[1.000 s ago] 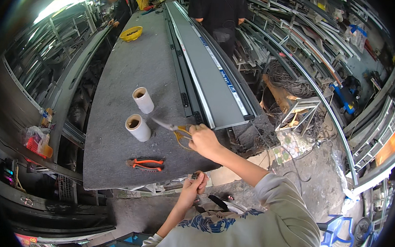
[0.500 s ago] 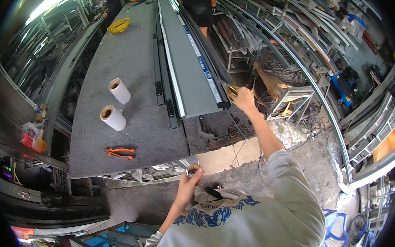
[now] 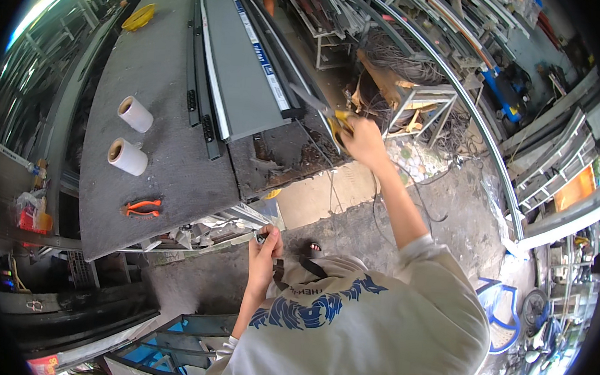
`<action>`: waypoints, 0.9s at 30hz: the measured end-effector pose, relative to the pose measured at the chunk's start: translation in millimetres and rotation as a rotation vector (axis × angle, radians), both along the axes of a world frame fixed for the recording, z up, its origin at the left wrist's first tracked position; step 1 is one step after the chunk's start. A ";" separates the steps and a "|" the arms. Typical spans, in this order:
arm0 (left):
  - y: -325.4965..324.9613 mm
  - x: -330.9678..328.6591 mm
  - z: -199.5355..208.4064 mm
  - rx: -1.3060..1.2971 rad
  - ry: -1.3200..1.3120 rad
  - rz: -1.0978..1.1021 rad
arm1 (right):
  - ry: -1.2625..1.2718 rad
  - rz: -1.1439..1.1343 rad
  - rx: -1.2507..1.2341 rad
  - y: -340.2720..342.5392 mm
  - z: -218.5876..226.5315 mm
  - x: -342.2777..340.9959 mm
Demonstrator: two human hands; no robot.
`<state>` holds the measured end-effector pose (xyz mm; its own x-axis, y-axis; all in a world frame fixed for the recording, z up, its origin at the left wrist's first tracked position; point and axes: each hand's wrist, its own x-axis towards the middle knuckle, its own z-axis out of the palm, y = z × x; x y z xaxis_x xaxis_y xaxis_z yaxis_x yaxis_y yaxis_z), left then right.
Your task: The person assembles a window frame by inserting small metal clips into a rubber gasket and cutting excess gasket with scissors. They repeatedly pick up clips, fit them into the gasket, and trim the gasket to length while working at a cluttered workbench.
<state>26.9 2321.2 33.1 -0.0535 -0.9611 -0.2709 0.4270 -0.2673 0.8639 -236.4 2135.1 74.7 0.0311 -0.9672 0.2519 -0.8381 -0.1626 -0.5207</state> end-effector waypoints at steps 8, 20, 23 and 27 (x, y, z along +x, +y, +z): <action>-59.0 -34.1 21.7 -0.132 -0.137 0.048 | -0.253 -0.048 -0.010 118.9 -15.9 -6.0; -238.9 -120.4 50.0 -0.876 -1.138 0.188 | -0.786 0.035 0.666 274.4 -49.6 -35.3; -258.6 -139.4 25.4 -0.903 -1.292 0.132 | -0.697 0.057 0.721 276.8 -62.6 -29.7; -261.6 -139.0 5.3 -0.858 -1.333 0.055 | -0.829 0.144 0.760 264.8 -72.0 -24.9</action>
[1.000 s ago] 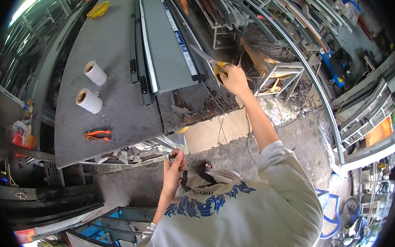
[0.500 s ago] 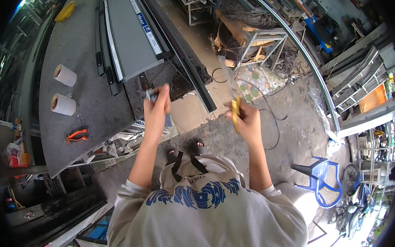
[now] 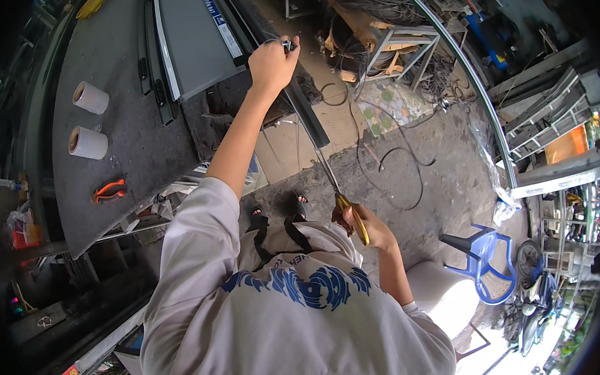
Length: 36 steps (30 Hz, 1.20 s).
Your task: The person assembles a window frame by inserting small metal clips into a rubber gasket and cutting excess gasket with scissors. They repeatedly pick up clips, fit them into the gasket, and trim the gasket to length while working at a cluttered workbench.
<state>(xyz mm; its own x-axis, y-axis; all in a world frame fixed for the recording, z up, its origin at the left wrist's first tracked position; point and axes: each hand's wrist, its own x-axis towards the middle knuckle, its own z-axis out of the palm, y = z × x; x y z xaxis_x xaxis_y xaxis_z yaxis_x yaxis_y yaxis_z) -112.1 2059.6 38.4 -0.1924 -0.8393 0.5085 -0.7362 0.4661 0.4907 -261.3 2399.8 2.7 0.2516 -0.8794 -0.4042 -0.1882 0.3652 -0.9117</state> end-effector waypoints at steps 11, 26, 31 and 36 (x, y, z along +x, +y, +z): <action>7.1 -3.6 5.1 0.071 -0.215 0.042 | 0.079 0.043 0.047 -10.9 31.5 -20.5; 8.9 -5.5 2.2 0.077 -0.210 0.048 | 0.113 -0.189 0.185 -50.6 25.7 6.9; 10.4 -5.9 5.0 0.107 -0.232 0.062 | 0.107 -0.182 0.170 -48.0 25.3 5.8; 9.7 -6.1 8.2 0.118 -0.223 0.056 | 0.128 -0.109 0.110 -39.0 24.6 5.9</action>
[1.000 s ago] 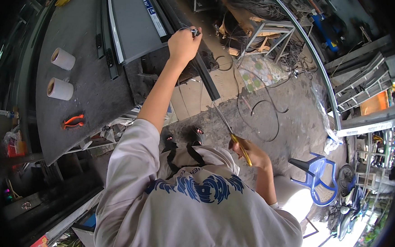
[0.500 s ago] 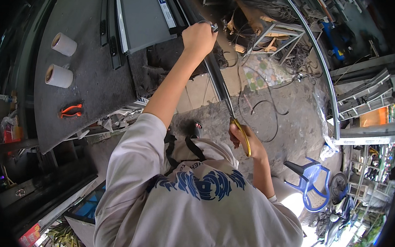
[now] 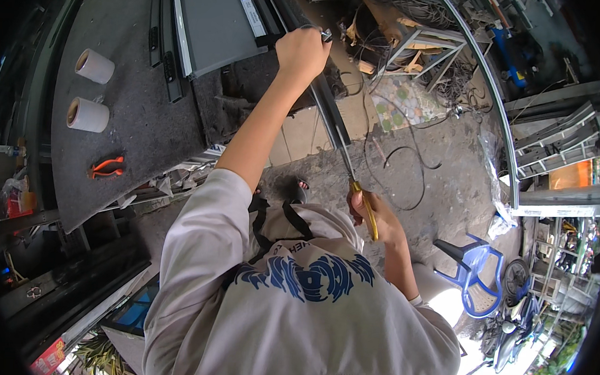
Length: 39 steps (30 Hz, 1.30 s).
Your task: The person assembles a window frame by inserting small metal clips into a rubber gasket and cutting excess gasket with scissors. They repeatedly pick up clips, fit them into the gasket, and trim the gasket to length while working at a cluttered workbench.
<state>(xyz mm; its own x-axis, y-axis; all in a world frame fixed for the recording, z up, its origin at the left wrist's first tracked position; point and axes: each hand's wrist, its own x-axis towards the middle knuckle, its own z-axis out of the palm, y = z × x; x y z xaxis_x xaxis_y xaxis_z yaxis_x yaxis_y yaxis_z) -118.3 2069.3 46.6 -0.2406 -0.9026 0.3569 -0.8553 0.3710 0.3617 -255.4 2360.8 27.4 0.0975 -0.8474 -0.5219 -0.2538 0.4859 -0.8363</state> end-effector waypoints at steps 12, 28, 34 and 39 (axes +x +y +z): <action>2.6 -2.9 -5.4 -0.067 0.039 0.038 | 0.003 0.039 -0.048 -3.2 0.0 10.0; 118.3 126.9 4.3 0.596 0.843 -0.159 | 0.228 -0.032 -0.293 41.5 94.5 -24.7; 197.4 178.1 -27.6 0.911 0.754 -0.140 | 0.604 0.053 -0.743 -129.3 79.0 119.1; 212.1 197.9 -23.7 0.766 0.716 -0.101 | 0.653 -0.197 -1.108 -231.5 68.4 199.0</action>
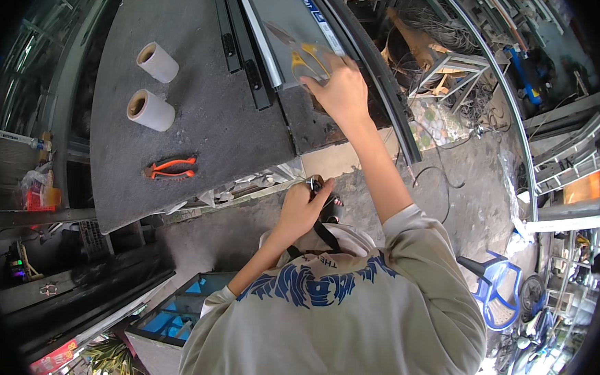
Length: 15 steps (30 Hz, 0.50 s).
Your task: The person assembles a window frame by inserting small metal clips into a rubber gasket and cutting excess gasket with scissors. They repeatedly pick up clips, fit them into the gasket, and trim the gasket to length while working at a cluttered workbench.
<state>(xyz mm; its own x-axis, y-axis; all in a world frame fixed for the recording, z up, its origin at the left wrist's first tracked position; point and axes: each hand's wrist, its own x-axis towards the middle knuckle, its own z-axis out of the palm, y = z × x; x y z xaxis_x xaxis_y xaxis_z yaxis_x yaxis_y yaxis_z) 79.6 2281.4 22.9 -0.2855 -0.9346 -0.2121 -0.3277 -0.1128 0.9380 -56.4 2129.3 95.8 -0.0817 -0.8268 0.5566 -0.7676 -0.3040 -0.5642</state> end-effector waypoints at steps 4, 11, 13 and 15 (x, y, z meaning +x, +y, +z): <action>0.9 6.9 4.8 -0.155 -0.047 0.021 | -0.291 0.208 0.197 55.3 1.9 1.2; -1.4 -18.6 0.2 -0.074 -0.054 -0.249 | -0.323 0.121 0.326 189.5 -28.3 -16.1; 0.3 -40.1 5.6 -0.189 0.029 -0.400 | -0.482 -0.028 0.351 206.5 -39.3 -24.2; 8.7 -61.8 15.6 -0.302 0.225 -0.487 | -0.621 -0.167 0.241 221.4 -47.7 -32.3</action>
